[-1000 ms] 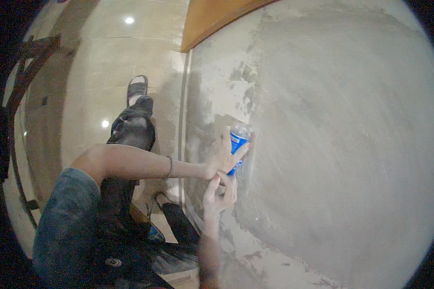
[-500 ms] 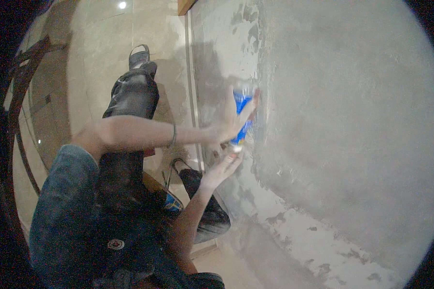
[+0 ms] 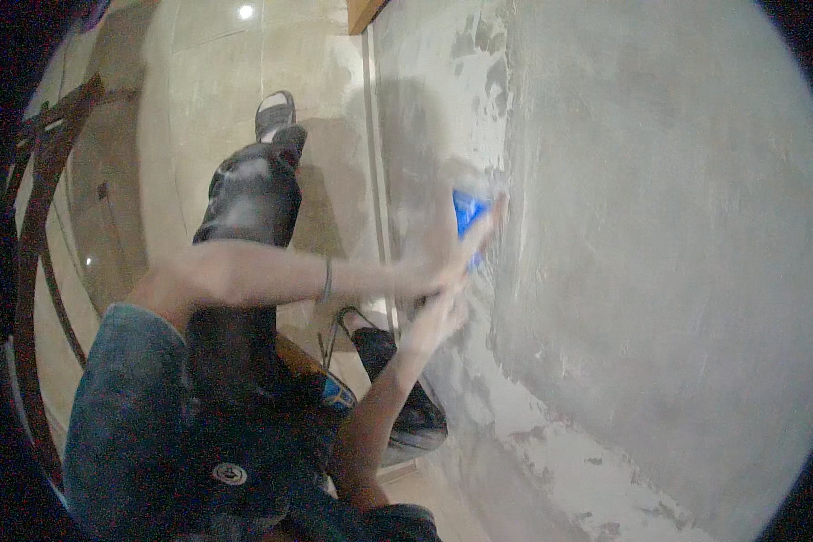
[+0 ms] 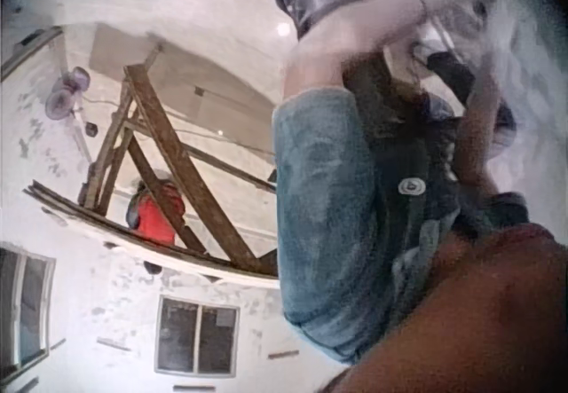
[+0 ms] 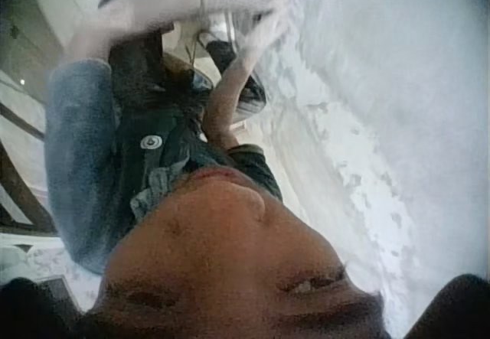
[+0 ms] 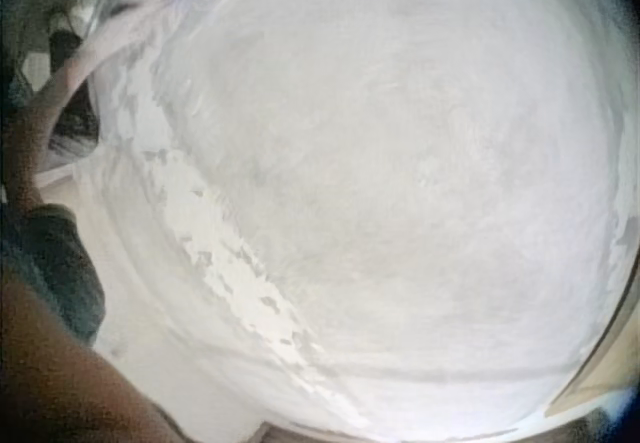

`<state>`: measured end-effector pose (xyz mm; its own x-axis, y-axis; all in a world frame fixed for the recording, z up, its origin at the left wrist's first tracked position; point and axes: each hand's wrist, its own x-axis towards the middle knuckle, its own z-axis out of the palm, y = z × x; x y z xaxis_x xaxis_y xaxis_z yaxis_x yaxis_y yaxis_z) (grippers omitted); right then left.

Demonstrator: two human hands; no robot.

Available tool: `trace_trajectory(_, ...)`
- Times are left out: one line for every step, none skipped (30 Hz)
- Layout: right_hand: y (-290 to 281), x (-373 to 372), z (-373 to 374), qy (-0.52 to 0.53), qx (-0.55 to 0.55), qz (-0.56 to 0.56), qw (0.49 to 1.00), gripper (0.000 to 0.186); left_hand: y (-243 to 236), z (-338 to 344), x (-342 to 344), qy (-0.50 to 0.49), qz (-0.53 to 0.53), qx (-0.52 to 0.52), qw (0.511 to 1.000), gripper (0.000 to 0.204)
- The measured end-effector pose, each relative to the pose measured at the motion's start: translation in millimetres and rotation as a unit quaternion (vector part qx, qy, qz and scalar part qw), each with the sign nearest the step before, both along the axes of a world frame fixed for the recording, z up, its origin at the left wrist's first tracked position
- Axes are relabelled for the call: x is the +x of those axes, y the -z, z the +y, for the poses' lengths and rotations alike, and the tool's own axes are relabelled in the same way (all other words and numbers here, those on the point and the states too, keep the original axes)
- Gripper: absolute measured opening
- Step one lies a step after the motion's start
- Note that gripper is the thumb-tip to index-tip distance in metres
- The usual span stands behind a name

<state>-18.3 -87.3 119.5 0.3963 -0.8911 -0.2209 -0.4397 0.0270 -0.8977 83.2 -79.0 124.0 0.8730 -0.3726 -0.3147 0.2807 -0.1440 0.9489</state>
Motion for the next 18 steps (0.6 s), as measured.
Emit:
trace_trajectory(-5, -8, 9, 0.006, -0.005, -0.05, 0.999, 0.051, -4, 2, -5, 0.001, -0.049, 0.043, 0.998, 0.076)
trace_trajectory(-6, -17, 8, 0.002, -0.014, -0.039, 0.999, 0.045, -5, 0, -10, 0.045, -0.026, 0.056, 0.997, 0.077)
trace_trajectory(-6, -24, 7, -0.004, -0.024, -0.028, 0.999, 0.041, -6, -3, -13, 0.088, -0.003, 0.068, 0.994, 0.077)
trace_trajectory(-5, -30, 6, -0.011, -0.033, -0.016, 0.999, 0.04, -4, -4, -14, 0.097, 0.034, 0.057, 0.993, 0.079)
trace_trajectory(2, -25, -6, -0.04, -0.062, 0.031, 0.997, 0.037, -2, -5, -14, 0.103, 0.079, 0.048, 0.99, 0.081)
trace_trajectory(8, -24, -17, -0.06, -0.094, 0.075, 0.991, 0.034, -5, -5, 4, 0.079, 0.133, 0.015, 0.988, 0.084)
trace_trajectory(5, -12, -23, -0.006, -0.029, 0.108, 0.994, 0.031, -9, -6, 20, 0.06, 0.187, -0.021, 0.98, 0.088)
trace_trajectory(-9, 22, -12, -0.017, -0.025, 0.077, 0.997, 0.035, -4, -7, 34, 0.038, 0.19, -0.018, 0.981, 0.088)
trace_trajectory(-23, 46, -1, -0.025, -0.022, 0.045, 0.998, 0.042, 1, -10, 46, 0.019, 0.191, -0.018, 0.981, 0.088)
trace_trajectory(-24, 48, 1, -0.026, -0.021, 0.05, 0.998, 0.043, 1, -8, 58, -0.007, 0.191, -0.017, 0.981, 0.089)
trace_trajectory(-22, 50, 0, -0.028, -0.016, 0.053, 0.998, 0.043, -6, -2, 60, 0.011, 0.193, -0.005, 0.981, 0.09)
trace_trajectory(-20, 51, -2, -0.023, -0.014, 0.057, 0.998, 0.044, -19, 5, 58, 0.036, 0.194, 0.005, 0.98, 0.091)
trace_trajectory(-17, 33, -4, -0.054, -0.109, 0.067, 0.99, 0.044, -30, 9, 51, 0.061, 0.195, 0.015, 0.979, 0.093)
trace_trajectory(-11, 6, -1, -0.099, -0.199, 0.076, 0.972, 0.045, -26, 11, 34, 0.043, 0.134, 0.037, 0.989, 0.094)
trace_trajectory(-13, 1, 5, -0.084, -0.194, 0.075, 0.974, 0.045, -14, 5, 8, 0.032, 0.072, 0.058, 0.995, 0.096)
trace_trajectory(-14, -1, 13, -0.074, -0.186, 0.07, 0.977, 0.046, -10, 8, 7, 0.038, 0.054, 0.074, 0.995, 0.094)
trace_trajectory(-28, -3, 25, 0.01, -0.086, 0.067, 0.994, 0.046, -18, 11, 4, 0.061, 0.036, 0.083, 0.994, 0.091)
trace_trajectory(-37, -7, 32, 0.095, 0.014, 0.061, 0.993, 0.047, -22, 14, 4, 0.108, 0.06, 0.083, 0.989, 0.086)
